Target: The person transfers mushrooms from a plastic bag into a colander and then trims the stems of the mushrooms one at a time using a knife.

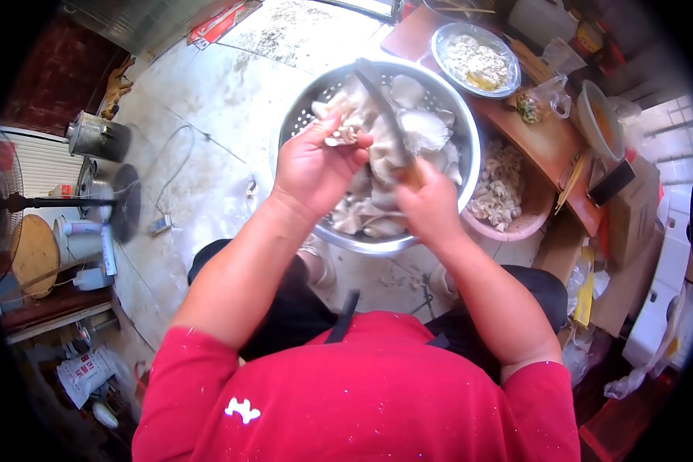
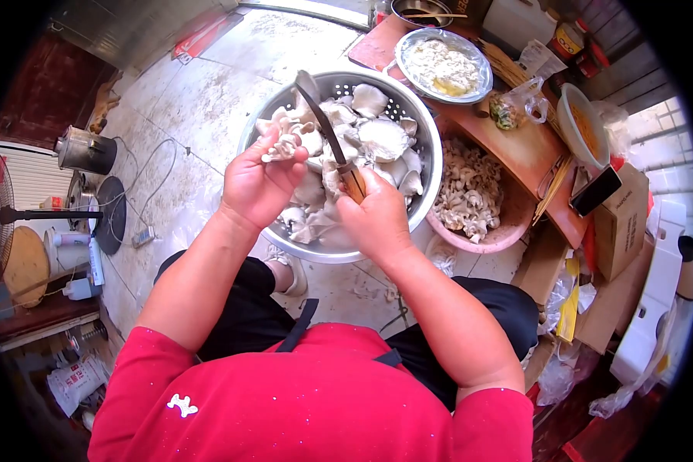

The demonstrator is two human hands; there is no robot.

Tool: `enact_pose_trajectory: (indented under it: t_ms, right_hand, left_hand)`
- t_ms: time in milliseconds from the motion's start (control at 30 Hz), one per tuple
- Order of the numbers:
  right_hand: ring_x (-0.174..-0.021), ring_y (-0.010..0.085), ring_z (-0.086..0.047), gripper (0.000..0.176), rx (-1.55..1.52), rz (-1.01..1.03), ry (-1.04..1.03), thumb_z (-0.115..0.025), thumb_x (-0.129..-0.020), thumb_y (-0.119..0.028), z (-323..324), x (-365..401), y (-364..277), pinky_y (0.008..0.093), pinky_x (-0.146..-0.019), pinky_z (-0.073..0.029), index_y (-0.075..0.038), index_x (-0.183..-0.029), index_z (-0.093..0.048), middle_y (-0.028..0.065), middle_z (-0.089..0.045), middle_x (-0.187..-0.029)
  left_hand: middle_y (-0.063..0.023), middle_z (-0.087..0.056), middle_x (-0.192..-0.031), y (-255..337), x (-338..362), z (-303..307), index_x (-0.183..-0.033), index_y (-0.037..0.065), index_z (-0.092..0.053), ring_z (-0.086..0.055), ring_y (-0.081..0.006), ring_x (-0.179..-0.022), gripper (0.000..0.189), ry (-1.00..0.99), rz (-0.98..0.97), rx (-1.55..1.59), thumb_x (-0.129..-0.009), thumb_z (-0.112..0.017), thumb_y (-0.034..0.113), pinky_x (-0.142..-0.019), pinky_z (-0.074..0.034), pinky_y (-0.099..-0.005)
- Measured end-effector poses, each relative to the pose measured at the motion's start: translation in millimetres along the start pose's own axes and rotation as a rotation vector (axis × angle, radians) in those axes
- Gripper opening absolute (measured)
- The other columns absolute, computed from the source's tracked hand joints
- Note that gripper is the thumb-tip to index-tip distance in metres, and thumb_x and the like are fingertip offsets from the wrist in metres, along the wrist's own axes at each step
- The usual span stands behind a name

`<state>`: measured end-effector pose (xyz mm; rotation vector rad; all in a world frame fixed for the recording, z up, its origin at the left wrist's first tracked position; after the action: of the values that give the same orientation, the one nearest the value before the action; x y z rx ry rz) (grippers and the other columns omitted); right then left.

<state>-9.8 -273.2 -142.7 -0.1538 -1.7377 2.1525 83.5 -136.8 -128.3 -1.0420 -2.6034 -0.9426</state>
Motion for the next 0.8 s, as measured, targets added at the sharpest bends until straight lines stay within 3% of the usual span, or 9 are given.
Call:
enact_pose_trajectory:
  t_ms: [300,367,467,567,800]
  right_hand:
    - [-0.081,0.0382,-0.058,0.022,0.188,0.189,0.017,-0.060,-0.074,-0.013,10,11,-16,0.0435,-0.073,-0.046,-0.001,-0.093,-0.058,0.0197,-0.060,-0.085]
    - [-0.082,0.0393,-0.057,0.023,0.211,0.202,0.020,-0.060,-0.074,-0.012,10,13,-14,0.0443,-0.073,-0.046,-0.001,-0.093,-0.057,0.0201,-0.059,-0.086]
    - [-0.081,0.0384,-0.058,0.022,0.240,0.217,0.016,-0.059,-0.074,-0.012,10,14,-12,0.0438,-0.074,-0.046,-0.001,-0.093,-0.058,0.0195,-0.059,-0.086]
    - [-0.079,0.0358,-0.059,0.022,0.143,0.162,0.042,-0.059,-0.075,-0.011,13,15,-11,0.0419,-0.074,-0.047,-0.001,-0.095,-0.059,0.0179,-0.060,-0.085]
    - [-0.078,0.0252,-0.063,0.023,-0.051,0.101,0.016,-0.059,-0.078,-0.011,12,12,0,0.0348,-0.074,-0.049,0.000,-0.099,-0.061,0.0149,-0.064,-0.086]
  left_hand:
    - [-0.0079,-0.066,-0.085,0,-3,0,-0.102,0.006,-0.059,-0.066,-0.0227,-0.080,0.018,0.038,0.004,0.036,-0.096,-0.053,0.021,-0.069,-0.053,-0.0331]
    - [-0.0085,-0.064,-0.096,-2,-4,1,-0.110,0.005,-0.056,-0.066,-0.0201,-0.083,0.025,-0.022,0.000,0.014,-0.098,-0.050,0.027,-0.068,-0.055,-0.0295]
    - [-0.0084,-0.064,-0.097,-3,-4,-2,-0.110,0.005,-0.056,-0.064,-0.0199,-0.082,0.026,-0.001,0.015,0.007,-0.098,-0.050,0.028,-0.067,-0.054,-0.0289]
    - [-0.0086,-0.063,-0.097,-3,-2,-10,-0.109,0.006,-0.058,-0.062,-0.0194,-0.080,0.025,-0.100,0.035,-0.007,-0.098,-0.051,0.026,-0.065,-0.052,-0.0285]
    - [-0.0096,-0.063,-0.093,1,3,-17,-0.112,0.006,-0.059,-0.062,-0.0221,-0.076,0.021,-0.073,-0.009,-0.054,-0.094,-0.056,0.017,-0.063,-0.050,-0.0315]
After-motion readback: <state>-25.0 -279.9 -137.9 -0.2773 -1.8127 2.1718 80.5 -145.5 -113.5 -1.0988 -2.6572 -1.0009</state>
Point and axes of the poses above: each hand's wrist, its own x-axis away from the middle knuckle, its own z-axis out of the back of the hand, y = z × x, the point moved 6 cm from there along -x, towards the middle knuckle
